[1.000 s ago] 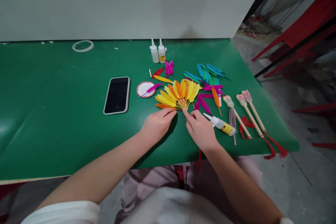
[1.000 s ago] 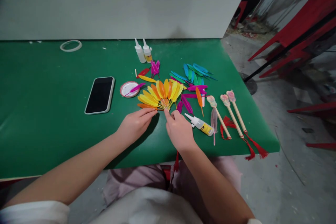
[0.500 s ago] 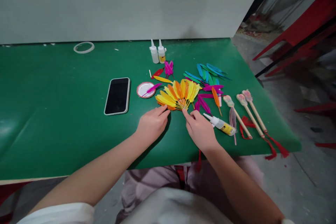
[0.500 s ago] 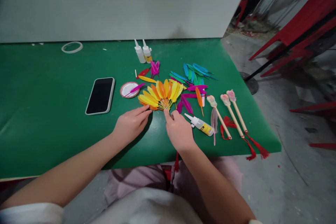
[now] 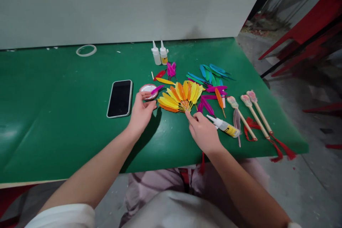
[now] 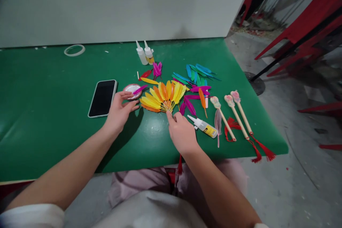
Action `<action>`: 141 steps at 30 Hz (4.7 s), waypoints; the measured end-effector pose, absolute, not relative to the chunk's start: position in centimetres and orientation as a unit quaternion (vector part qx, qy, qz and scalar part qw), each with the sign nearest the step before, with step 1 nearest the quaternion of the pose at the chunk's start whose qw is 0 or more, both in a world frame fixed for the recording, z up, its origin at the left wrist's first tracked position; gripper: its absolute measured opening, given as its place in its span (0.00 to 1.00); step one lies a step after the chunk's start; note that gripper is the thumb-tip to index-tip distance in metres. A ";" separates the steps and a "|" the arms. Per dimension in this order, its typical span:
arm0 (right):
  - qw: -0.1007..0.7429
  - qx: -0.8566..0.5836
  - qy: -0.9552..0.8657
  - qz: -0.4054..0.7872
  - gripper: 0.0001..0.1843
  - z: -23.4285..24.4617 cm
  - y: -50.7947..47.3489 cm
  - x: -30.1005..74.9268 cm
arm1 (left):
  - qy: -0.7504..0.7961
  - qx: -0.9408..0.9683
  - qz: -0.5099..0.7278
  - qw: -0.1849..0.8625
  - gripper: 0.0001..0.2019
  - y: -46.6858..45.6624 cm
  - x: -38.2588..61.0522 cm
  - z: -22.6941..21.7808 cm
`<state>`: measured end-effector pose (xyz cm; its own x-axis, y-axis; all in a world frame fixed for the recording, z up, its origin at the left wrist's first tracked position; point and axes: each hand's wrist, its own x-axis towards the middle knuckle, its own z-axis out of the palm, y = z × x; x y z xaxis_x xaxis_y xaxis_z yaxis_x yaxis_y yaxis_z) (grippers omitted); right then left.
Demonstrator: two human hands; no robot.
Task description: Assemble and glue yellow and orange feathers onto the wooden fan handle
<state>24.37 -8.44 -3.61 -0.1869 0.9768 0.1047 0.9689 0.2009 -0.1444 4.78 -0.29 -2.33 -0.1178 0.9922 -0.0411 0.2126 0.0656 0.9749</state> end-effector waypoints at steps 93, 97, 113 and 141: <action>0.167 -0.636 -0.752 0.051 0.20 -3.7 -8.9 24.4 | 0.547 0.518 0.488 0.441 0.13 1.4 5.3 -3.6; 0.188 -0.638 -0.745 0.049 0.19 -3.8 -9.0 24.4 | 0.549 0.509 0.493 0.443 0.12 1.4 5.4 -3.6; 0.180 -0.625 -0.759 -0.007 0.20 -3.8 -8.9 24.2 | 0.549 0.442 0.418 0.573 0.30 0.2 6.3 -2.5; 0.425 -0.500 -0.369 0.658 0.23 -1.2 -5.5 23.5 | 0.483 0.503 0.524 0.488 0.33 -0.7 5.8 -1.3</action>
<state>23.46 -5.47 -1.22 -0.1382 0.9288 -0.3439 -0.1902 -0.3656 -0.9111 5.85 -0.66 -1.34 -0.0170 0.9982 0.0567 -0.0253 -0.0571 0.9980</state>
